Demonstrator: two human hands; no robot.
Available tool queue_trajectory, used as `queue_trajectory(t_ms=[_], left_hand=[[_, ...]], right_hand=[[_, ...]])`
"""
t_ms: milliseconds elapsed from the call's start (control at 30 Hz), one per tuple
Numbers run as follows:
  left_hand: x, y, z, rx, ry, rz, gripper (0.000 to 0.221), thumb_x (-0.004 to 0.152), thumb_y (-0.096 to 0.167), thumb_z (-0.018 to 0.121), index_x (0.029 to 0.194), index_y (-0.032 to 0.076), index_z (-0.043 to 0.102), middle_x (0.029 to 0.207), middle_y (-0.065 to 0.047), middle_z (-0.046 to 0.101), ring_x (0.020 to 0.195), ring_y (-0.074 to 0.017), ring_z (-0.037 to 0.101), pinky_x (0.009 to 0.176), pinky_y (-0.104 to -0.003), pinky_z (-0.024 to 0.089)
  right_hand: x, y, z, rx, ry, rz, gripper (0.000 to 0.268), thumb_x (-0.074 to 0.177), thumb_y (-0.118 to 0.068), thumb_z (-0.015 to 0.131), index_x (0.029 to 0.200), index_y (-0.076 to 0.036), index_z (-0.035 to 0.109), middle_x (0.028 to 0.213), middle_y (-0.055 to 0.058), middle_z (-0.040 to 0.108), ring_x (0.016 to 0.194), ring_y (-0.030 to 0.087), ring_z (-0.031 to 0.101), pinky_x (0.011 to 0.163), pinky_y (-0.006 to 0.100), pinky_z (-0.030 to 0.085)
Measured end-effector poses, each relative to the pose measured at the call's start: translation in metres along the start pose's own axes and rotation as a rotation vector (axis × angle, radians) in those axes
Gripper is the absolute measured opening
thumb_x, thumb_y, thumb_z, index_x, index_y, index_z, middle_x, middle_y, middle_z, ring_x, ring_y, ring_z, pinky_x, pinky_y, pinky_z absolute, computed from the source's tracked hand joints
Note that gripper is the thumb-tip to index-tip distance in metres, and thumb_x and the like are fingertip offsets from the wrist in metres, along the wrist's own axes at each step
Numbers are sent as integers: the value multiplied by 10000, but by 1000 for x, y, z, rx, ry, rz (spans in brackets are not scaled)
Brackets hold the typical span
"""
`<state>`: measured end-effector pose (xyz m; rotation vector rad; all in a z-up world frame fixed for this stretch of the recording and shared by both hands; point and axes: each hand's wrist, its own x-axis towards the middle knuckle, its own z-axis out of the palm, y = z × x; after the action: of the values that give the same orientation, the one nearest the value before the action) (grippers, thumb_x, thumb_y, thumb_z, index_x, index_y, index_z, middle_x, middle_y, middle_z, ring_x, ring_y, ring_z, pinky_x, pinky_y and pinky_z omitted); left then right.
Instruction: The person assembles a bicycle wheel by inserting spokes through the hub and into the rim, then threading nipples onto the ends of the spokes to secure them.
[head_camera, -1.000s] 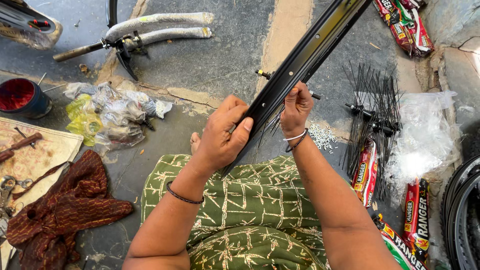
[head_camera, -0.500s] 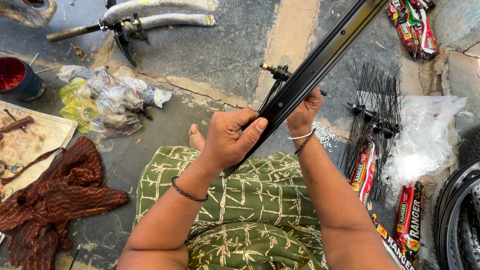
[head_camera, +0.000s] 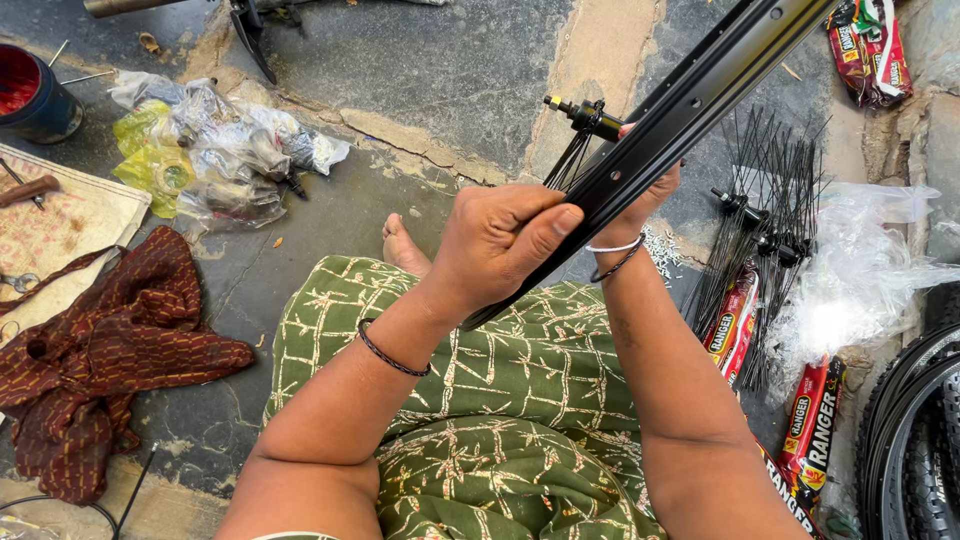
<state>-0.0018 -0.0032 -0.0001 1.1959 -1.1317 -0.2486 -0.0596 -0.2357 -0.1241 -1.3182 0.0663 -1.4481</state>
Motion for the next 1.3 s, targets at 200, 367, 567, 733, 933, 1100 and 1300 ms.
queue_trajectory(t_ms=[200, 367, 567, 733, 933, 1100, 1300], left_hand=[[0, 0, 1, -13, -7, -57, 389, 1059, 375, 621, 949, 14, 716, 710, -50, 628, 623, -109, 574, 585, -285, 457], [0, 2, 2, 13, 17, -27, 375, 1056, 370, 626, 969, 20, 731, 718, -56, 653, 618, -114, 620, 581, -289, 477], [0, 4, 4, 27, 37, -13, 341, 1058, 327, 637, 960, 13, 730, 705, -63, 639, 616, -120, 608, 583, -301, 470], [-4, 4, 13, 80, 60, -73, 369, 998, 339, 685, 841, 5, 698, 621, -69, 574, 543, -127, 540, 528, -307, 423], [-3, -2, 10, 17, 63, -14, 396, 1068, 373, 619, 911, 19, 704, 690, -52, 600, 613, -129, 577, 589, -299, 450], [-2, -1, 10, -10, 30, -7, 383, 1070, 372, 613, 961, 22, 722, 726, -56, 651, 634, -135, 617, 601, -291, 476], [-1, -4, 9, -19, -17, -30, 360, 1068, 348, 612, 982, 18, 729, 721, -70, 647, 628, -140, 609, 603, -295, 476]], right_hand=[[1, 18, -4, -46, 11, -103, 80, 971, -16, 707, 1037, -58, 720, 1046, 80, 726, 993, 158, 686, 868, 297, 569], [3, 17, -4, 22, -12, -35, 58, 993, -79, 716, 1037, -41, 712, 1039, 80, 693, 982, 150, 649, 845, 273, 534], [6, 18, -10, -50, -58, -103, 112, 984, -102, 709, 1054, -17, 685, 1049, 95, 688, 1012, 171, 658, 899, 296, 549], [7, 26, -20, -58, 19, 50, 105, 1032, -100, 696, 977, -11, 688, 976, 75, 668, 800, 94, 563, 692, 234, 469], [3, 22, -14, -108, -58, -90, 171, 1060, -141, 681, 1056, 27, 647, 1019, 88, 657, 898, 135, 600, 772, 273, 495], [7, 30, -23, -37, -8, 3, 246, 1072, -197, 635, 1010, 41, 644, 911, 66, 616, 718, 83, 500, 630, 224, 410], [7, 31, -27, 19, 3, -101, 236, 1069, -171, 634, 953, 32, 617, 959, 110, 620, 697, 93, 485, 591, 213, 385]])
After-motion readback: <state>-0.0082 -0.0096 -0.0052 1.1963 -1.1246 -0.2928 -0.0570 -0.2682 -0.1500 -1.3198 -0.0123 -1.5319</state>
